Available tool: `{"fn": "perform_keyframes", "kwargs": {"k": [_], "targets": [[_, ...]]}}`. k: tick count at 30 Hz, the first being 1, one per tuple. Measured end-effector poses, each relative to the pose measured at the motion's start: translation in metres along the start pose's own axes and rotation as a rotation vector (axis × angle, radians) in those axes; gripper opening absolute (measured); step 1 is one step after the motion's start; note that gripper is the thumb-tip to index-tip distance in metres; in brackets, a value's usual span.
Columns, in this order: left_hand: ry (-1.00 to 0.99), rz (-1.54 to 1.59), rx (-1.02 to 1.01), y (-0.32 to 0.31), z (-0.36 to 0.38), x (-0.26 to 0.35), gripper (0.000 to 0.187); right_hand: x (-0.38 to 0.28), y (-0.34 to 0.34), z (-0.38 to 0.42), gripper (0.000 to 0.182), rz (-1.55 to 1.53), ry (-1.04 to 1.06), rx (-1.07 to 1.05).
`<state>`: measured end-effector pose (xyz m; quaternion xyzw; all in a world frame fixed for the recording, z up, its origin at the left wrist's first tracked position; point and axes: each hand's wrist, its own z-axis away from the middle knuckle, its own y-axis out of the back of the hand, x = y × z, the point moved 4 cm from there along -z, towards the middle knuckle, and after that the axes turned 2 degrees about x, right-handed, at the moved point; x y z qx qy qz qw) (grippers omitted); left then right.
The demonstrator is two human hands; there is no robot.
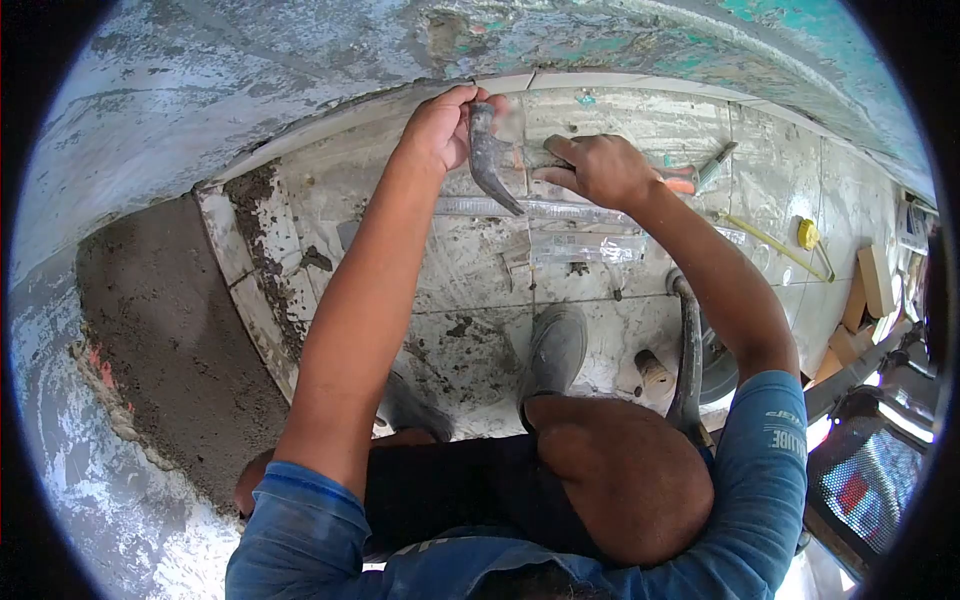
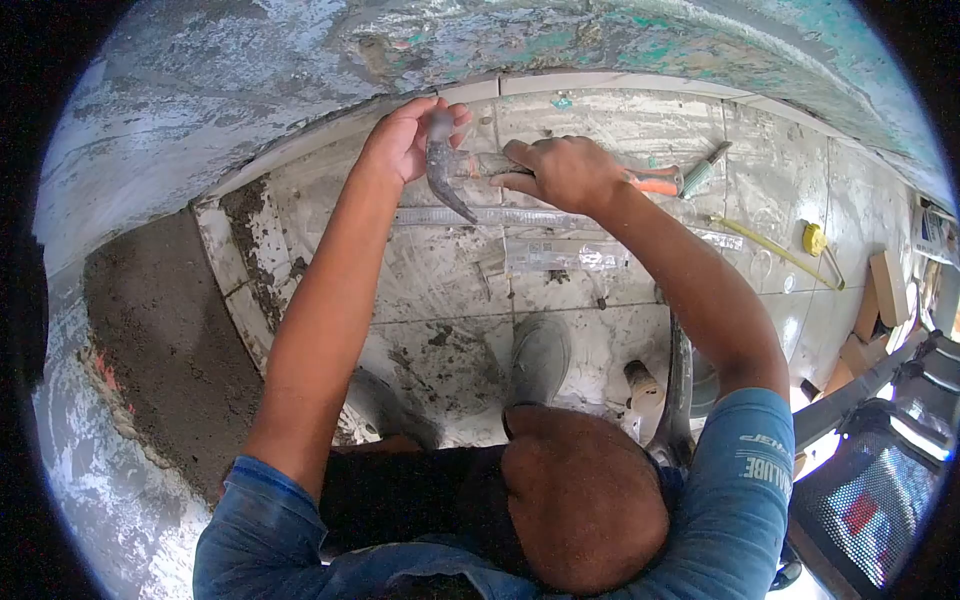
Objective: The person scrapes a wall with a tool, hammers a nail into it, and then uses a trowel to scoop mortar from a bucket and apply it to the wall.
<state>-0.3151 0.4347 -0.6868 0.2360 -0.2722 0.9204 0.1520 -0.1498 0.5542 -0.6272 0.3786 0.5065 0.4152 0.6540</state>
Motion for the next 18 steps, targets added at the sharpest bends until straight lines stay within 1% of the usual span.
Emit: {"fn": "perform_keyframes", "kwargs": {"k": [4, 6, 7, 9, 10, 11, 13, 14, 16, 17, 18], "targets": [[-0.057, -0.073, 0.021, 0.002, -0.002, -0.005, 0.019, -0.001, -0.003, 0.007, 0.046, 0.012, 0.074, 0.059], [-0.274, -0.336, 0.085, 0.004, -0.003, -0.002, 0.020, 0.002, -0.002, 0.010, 0.046, 0.016, 0.090, 0.073], [-0.272, -0.337, 0.084, 0.007, -0.004, -0.006, 0.020, 0.004, -0.005, 0.011, 0.046, 0.013, 0.096, 0.092], [-0.678, -1.061, 0.057, 0.003, -0.003, -0.005, 0.021, 0.006, -0.006, 0.015, 0.046, 0.009, 0.102, 0.112], [-0.680, -0.835, 0.054, 0.006, -0.015, -0.012, 0.022, 0.007, -0.006, 0.017, 0.046, 0.015, 0.089, 0.105], [-0.681, -0.835, 0.053, 0.013, -0.023, -0.019, 0.022, 0.007, -0.005, 0.019, 0.046, 0.021, 0.077, 0.098], [-0.673, -1.024, 0.024, 0.002, -0.016, -0.019, 0.022, 0.010, -0.004, 0.023, 0.046, 0.009, 0.069, 0.104], [-0.671, -1.022, 0.022, -0.003, -0.014, -0.016, 0.022, 0.011, -0.003, 0.026, 0.046, -0.004, 0.062, 0.110], [-0.308, -0.788, 0.027, -0.006, -0.017, -0.020, 0.023, 0.013, 0.000, 0.029, 0.046, 0.002, 0.046, 0.116], [-0.307, -0.788, 0.025, -0.010, -0.014, -0.018, 0.023, 0.015, 0.002, 0.030, 0.046, 0.008, 0.034, 0.123], [-0.270, -0.602, -0.023, -0.013, -0.013, -0.019, 0.023, 0.016, 0.003, 0.031, 0.046, 0.009, 0.033, 0.122]]}}
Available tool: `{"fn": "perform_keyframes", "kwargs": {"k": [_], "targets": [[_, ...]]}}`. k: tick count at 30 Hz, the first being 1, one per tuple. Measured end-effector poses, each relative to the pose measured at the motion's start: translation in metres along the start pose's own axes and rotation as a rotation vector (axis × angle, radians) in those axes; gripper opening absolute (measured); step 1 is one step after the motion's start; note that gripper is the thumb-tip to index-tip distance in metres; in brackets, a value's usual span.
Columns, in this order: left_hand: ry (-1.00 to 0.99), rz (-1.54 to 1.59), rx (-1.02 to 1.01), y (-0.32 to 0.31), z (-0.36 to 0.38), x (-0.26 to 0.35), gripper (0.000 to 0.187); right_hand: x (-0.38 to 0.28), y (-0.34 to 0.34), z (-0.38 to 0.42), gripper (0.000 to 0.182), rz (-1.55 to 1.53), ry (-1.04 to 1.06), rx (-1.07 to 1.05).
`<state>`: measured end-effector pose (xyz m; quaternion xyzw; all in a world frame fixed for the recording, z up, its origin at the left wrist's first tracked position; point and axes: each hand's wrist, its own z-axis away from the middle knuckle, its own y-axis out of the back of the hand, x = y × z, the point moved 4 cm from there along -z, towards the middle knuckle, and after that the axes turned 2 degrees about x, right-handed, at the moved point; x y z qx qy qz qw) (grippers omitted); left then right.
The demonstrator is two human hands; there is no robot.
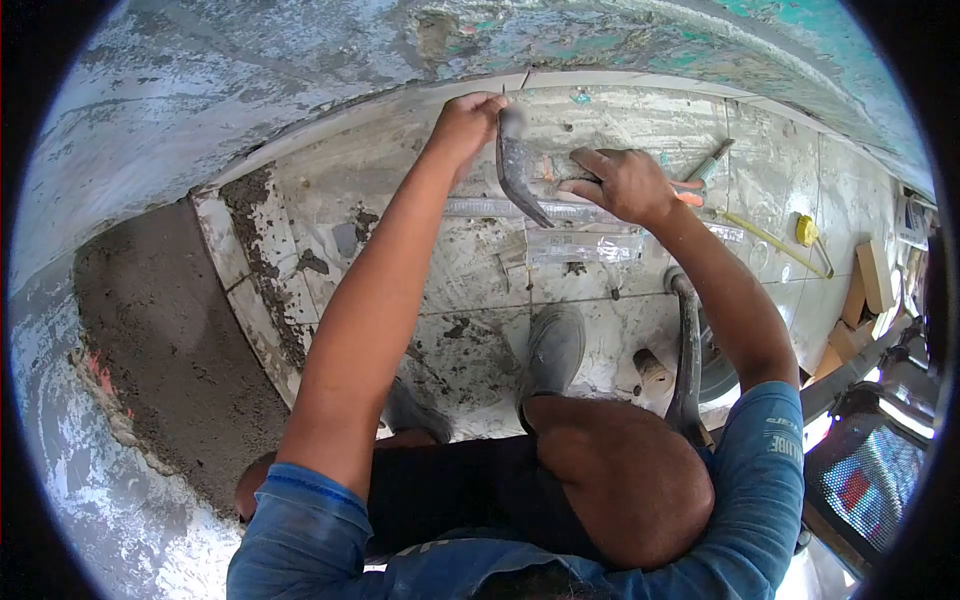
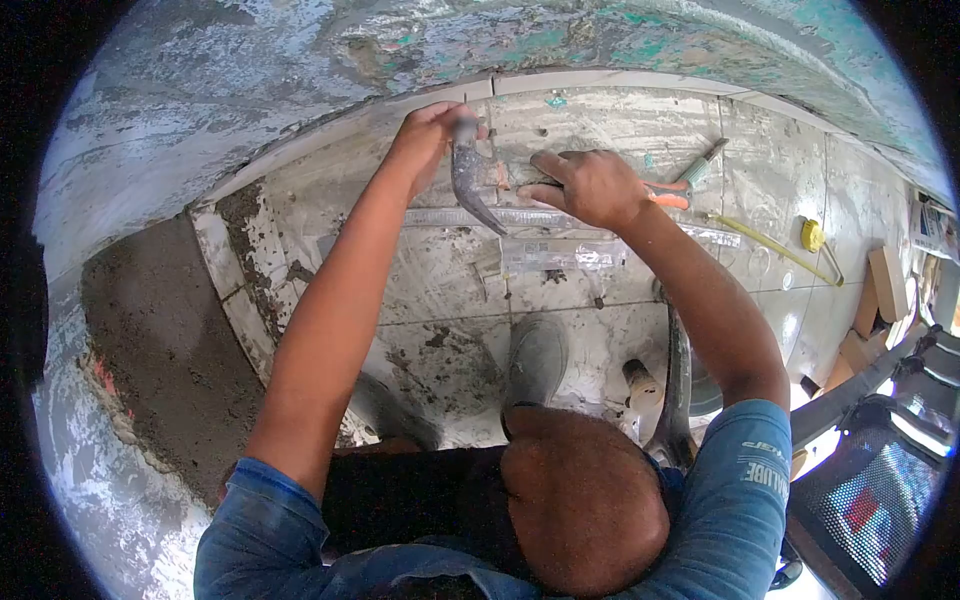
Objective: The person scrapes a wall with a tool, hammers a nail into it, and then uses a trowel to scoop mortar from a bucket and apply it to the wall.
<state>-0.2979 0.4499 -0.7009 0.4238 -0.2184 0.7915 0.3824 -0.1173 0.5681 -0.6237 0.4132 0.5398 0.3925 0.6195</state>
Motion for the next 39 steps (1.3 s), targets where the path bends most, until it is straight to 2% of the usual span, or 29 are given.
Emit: {"fn": "perform_keyframes", "kwargs": {"k": [1, 4, 8, 11, 13, 15, 17, 20, 26, 29, 30, 32, 33, 35, 36, 38, 39], "targets": [[0.026, 0.191, -0.031, -0.003, 0.001, 0.001, 0.023, 0.002, 0.002, 0.001, 0.046, -0.014, -0.015, 0.006], [0.082, 0.349, -0.012, -0.008, 0.003, 0.003, 0.023, 0.006, 0.006, 0.003, 0.047, -0.036, -0.057, 0.000], [0.112, 0.440, -0.017, -0.008, 0.001, 0.003, 0.023, 0.008, 0.006, 0.004, 0.047, -0.027, -0.117, -0.043], [0.171, 0.512, 0.014, -0.008, 0.000, 0.004, 0.023, 0.005, 0.008, 0.004, 0.047, -0.023, -0.089, -0.013], [0.203, 0.634, -0.042, -0.011, 0.001, 0.008, 0.021, 0.003, 0.010, 0.002, 0.047, -0.036, -0.073, -0.018], [0.194, 0.621, -0.038, -0.012, 0.003, 0.013, 0.021, 0.004, 0.008, 0.002, 0.047, -0.049, -0.057, -0.024], [0.185, 0.608, -0.034, -0.013, 0.007, 0.020, 0.021, 0.005, 0.006, 0.001, 0.045, 0.001, 0.081, 0.066], [0.195, 0.564, -0.018, -0.013, 0.008, 0.024, 0.021, 0.007, 0.001, -0.002, 0.043, 0.006, 0.131, 0.119], [0.230, 0.568, 0.012, -0.012, 0.007, 0.022, 0.019, 0.015, -0.001, -0.012, 0.041, -0.010, 0.106, 0.082], [0.197, 0.622, -0.051, -0.011, 0.003, 0.020, 0.019, 0.013, 0.004, -0.011, 0.041, 0.002, 0.124, 0.079], [0.201, 0.558, -0.010, -0.011, 0.008, 0.021, 0.021, 0.013, 0.003, -0.011, 0.041, -0.001, 0.124, 0.078], [0.199, 0.495, 0.029, -0.009, 0.007, 0.023, 0.023, 0.011, 0.005, -0.009, 0.041, -0.044, 0.273, 0.116], [0.222, 0.540, -0.009, -0.009, 0.004, 0.020, 0.021, 0.010, 0.005, -0.011, 0.041, -0.043, 0.272, 0.115], [0.249, 0.584, -0.047, -0.009, 0.001, 0.012, 0.019, 0.016, -0.004, -0.015, 0.042, 0.068, 0.040, -0.017], [0.249, 0.569, -0.046, -0.010, 0.003, 0.013, 0.019, 0.017, -0.005, -0.013, 0.042, 0.068, 0.040, -0.017], [0.246, 0.557, -0.041, -0.010, 0.007, 0.017, 0.019, 0.012, -0.002, -0.009, 0.042, -0.010, 0.243, 0.112], [0.239, 0.528, -0.020, -0.008, 0.006, 0.016, 0.019, 0.013, -0.003, -0.010, 0.042, -0.008, 0.244, 0.113]]}}
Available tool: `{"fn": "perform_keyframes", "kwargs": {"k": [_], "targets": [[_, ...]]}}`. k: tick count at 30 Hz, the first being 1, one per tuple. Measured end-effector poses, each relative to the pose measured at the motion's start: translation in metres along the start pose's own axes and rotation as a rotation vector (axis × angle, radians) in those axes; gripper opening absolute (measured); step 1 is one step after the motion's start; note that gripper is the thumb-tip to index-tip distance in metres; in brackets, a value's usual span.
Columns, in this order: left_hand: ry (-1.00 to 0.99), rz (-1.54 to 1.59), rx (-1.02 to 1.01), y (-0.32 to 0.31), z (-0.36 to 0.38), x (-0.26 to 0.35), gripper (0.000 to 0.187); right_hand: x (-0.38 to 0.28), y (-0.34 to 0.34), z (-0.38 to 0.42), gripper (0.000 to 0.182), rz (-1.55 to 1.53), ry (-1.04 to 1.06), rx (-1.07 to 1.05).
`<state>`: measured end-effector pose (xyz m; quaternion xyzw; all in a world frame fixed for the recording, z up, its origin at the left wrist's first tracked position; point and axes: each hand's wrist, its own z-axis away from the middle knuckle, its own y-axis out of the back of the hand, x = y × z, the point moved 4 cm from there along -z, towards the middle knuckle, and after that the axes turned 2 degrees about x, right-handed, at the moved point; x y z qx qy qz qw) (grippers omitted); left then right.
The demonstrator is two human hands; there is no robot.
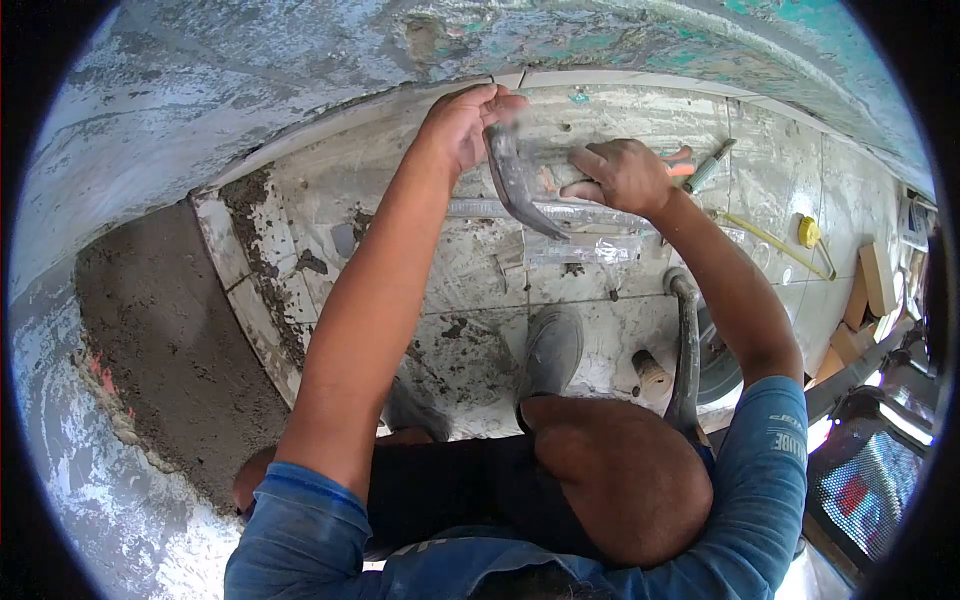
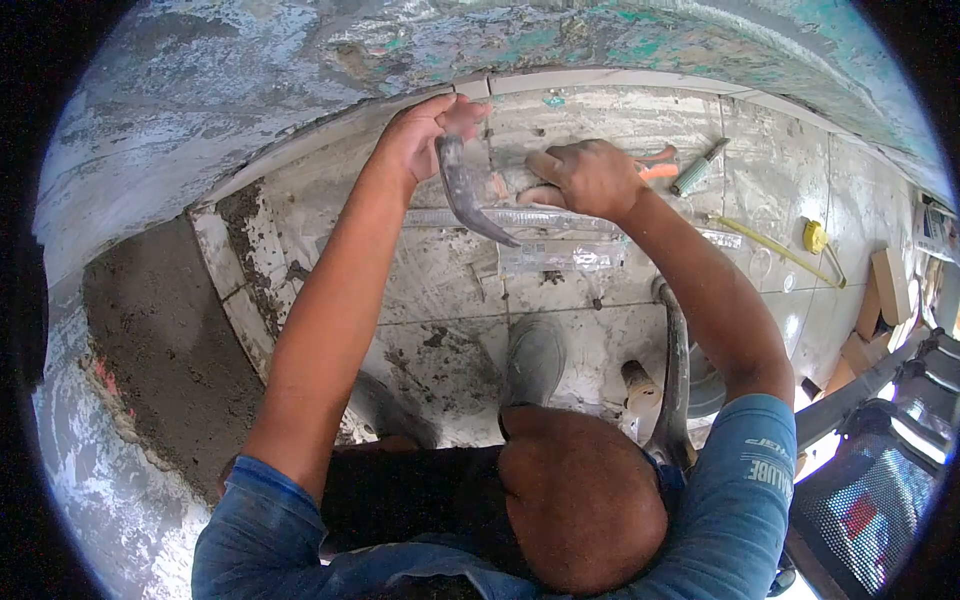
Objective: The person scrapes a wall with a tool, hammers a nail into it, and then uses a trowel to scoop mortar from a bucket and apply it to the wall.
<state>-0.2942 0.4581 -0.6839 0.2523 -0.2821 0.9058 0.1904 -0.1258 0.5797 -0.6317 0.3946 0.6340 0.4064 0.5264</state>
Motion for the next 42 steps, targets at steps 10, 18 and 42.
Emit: {"fn": "perform_keyframes", "kwargs": {"k": [10, 18, 42], "targets": [[-0.042, 0.081, -0.039, 0.001, -0.010, -0.001, 0.019, 0.005, -0.008, 0.003, 0.042, 0.010, -0.200, -0.053], [-0.073, 0.049, 0.001, 0.006, -0.013, -0.004, 0.023, 0.007, -0.005, -0.003, 0.044, 0.044, -0.215, -0.037], [-0.479, -0.741, 0.176, -0.015, 0.011, 0.009, 0.021, -0.009, 0.004, 0.039, 0.043, -0.029, -0.219, -0.017]]}}
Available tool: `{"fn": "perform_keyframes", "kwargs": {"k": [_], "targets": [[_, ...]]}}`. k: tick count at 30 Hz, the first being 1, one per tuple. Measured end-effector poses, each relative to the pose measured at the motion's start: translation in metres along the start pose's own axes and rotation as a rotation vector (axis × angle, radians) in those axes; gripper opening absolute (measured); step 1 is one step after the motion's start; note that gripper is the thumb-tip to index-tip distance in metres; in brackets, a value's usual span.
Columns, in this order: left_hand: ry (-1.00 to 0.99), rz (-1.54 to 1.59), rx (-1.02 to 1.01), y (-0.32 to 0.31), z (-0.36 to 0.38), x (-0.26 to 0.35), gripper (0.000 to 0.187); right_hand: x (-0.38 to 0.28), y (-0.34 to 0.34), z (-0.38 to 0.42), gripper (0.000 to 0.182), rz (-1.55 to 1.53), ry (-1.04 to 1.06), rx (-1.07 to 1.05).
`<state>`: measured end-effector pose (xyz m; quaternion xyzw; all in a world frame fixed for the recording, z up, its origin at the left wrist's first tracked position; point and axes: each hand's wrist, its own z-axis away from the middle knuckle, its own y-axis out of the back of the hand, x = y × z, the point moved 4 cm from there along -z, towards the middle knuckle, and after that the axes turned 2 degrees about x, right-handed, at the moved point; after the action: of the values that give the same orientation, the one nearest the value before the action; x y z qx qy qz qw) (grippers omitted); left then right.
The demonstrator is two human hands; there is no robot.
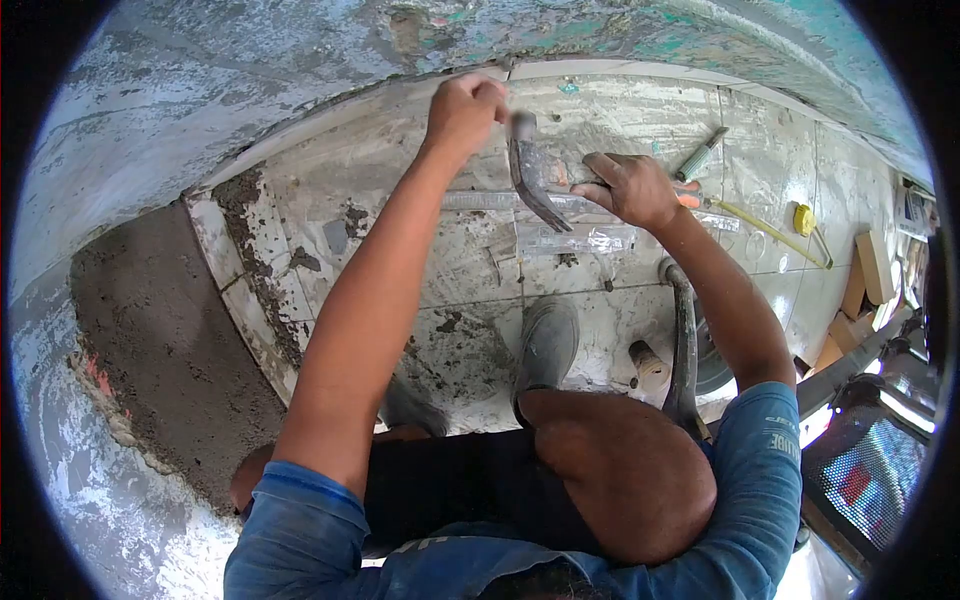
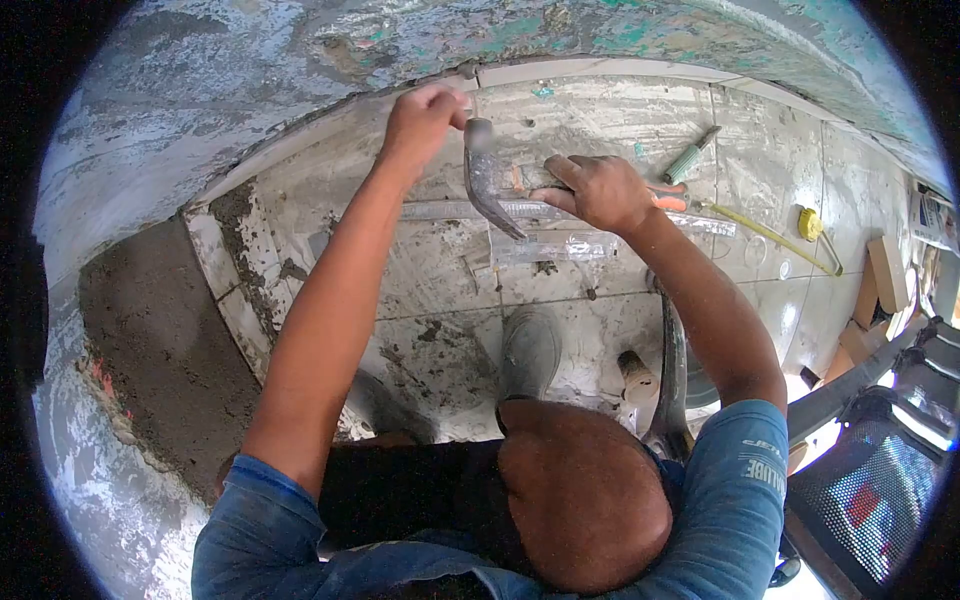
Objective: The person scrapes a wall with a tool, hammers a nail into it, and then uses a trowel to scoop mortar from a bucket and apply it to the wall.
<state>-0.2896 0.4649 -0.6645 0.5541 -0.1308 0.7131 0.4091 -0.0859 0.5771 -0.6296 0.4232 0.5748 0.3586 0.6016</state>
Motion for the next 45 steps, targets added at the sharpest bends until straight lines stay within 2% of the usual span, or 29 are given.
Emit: {"fn": "perform_keyframes", "kwargs": {"k": [1, 2, 4, 5, 7, 8, 10, 11, 13, 16, 20, 22, 28, 33, 36, 39, 42, 45], "targets": [[0.059, 0.072, 0.123, 0.006, 0.002, 0.001, 0.022, 0.000, -0.002, 0.002, 0.043, -0.009, -0.012, 0.001], [0.058, 0.072, 0.124, 0.005, 0.002, 0.002, 0.022, 0.001, -0.003, 0.003, 0.044, -0.016, -0.023, 0.005], [0.097, 0.040, 0.310, 0.007, -0.002, -0.010, 0.024, -0.001, -0.004, 0.004, 0.044, -0.011, -0.020, 0.012], [0.097, 0.039, 0.310, 0.005, -0.003, -0.015, 0.024, -0.001, -0.004, 0.004, 0.044, -0.007, -0.018, 0.017], [-0.039, -0.145, 0.161, -0.004, -0.005, -0.010, 0.024, -0.002, -0.004, 0.004, 0.044, -0.015, -0.014, 0.014], [-0.038, -0.145, 0.161, -0.005, -0.004, -0.010, 0.024, -0.002, -0.004, 0.004, 0.044, -0.023, -0.010, 0.012], [-0.011, -0.155, -0.103, -0.011, 0.003, 0.003, 0.022, 0.000, -0.002, 0.006, 0.044, -0.043, -0.007, 0.018], [-0.010, -0.155, -0.103, -0.011, 0.002, 0.002, 0.022, 0.000, -0.002, 0.007, 0.044, -0.065, -0.004, 0.022], [0.141, 0.208, -0.042, -0.009, -0.003, -0.010, 0.020, 0.000, -0.001, 0.008, 0.044, -0.059, -0.011, 0.031], [0.175, 0.394, 0.028, -0.009, -0.003, -0.014, 0.020, 0.003, -0.002, 0.008, 0.043, -0.047, -0.029, 0.029], [0.234, 0.443, -0.027, -0.013, -0.005, -0.012, 0.020, -0.002, 0.005, 0.004, 0.043, -0.054, -0.048, 0.030], [0.343, 0.559, -0.057, -0.017, -0.008, -0.016, 0.019, 0.001, 0.002, 0.003, 0.043, -0.047, -0.041, 0.033], [0.441, 0.833, -0.110, -0.023, -0.010, -0.008, 0.019, 0.006, 0.002, -0.007, 0.044, 0.001, 0.009, 0.036], [0.461, 0.852, -0.110, -0.023, -0.010, -0.003, 0.022, 0.012, 0.001, -0.021, 0.046, 0.022, 0.031, -0.008], [0.468, 0.871, -0.123, -0.024, -0.009, -0.004, 0.024, 0.016, 0.001, -0.025, 0.046, 0.010, -0.062, -0.065], [0.466, 0.850, -0.125, -0.022, -0.008, -0.001, 0.024, 0.012, 0.003, -0.024, 0.046, 0.055, 0.047, -0.020], [0.476, 0.841, -0.125, -0.023, -0.007, 0.001, 0.024, 0.015, -0.001, -0.026, 0.046, 0.017, -0.062, -0.042], [0.475, 0.811, -0.122, -0.021, -0.005, 0.003, 0.024, 0.011, -0.002, -0.026, 0.046, 0.000, 0.035, 0.014]]}}
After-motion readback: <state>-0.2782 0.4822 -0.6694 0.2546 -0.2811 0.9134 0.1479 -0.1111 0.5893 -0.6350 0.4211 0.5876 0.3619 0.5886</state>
